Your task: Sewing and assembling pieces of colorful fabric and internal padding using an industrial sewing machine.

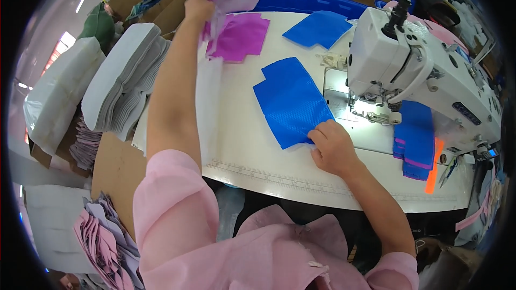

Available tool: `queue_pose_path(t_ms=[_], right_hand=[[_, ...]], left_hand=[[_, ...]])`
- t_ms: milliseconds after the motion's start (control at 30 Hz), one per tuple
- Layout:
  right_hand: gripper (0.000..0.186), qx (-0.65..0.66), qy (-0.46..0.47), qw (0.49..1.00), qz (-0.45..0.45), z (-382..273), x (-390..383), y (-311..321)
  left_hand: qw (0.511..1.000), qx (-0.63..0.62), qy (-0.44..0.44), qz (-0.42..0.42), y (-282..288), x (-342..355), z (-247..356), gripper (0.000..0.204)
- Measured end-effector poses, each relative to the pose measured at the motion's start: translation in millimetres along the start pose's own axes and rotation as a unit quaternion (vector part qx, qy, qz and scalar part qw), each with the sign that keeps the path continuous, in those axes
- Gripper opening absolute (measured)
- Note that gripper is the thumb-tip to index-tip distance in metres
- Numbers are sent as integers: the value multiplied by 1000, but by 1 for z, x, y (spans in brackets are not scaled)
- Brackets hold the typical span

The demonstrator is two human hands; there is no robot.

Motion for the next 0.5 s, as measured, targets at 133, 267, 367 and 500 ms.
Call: queue_pose_path(t_ms=[133, 267, 367, 500], right_hand=[[21, 9, 0, 1000, -8, -2, 2, -4], [21, -2, -11, 1000, -9, 5, -1, 0], [22, -5, -17, 1000, -17, 6, -1, -3], [25, -1, -26, 999, -30, 7, -1, -3]], left_hand=[[990, 78, -86, 80, 34, 46, 4, 28], [977, 92, -190, 15, -11, -16, 59, 30], [961, 159, -165, -156, -77, -81, 34, 29], [919, 195, -20, -342, -105, -126, 5, 42]])
Point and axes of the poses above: each hand's wrist, its own x-axis towards the middle knuckle, its own y-axis out of the back of the hand, z = x × y, the point moved 10 cm from there along x, towards the middle knuckle, and after that the axes turned 8 degrees about z, right-handed, at the moved point
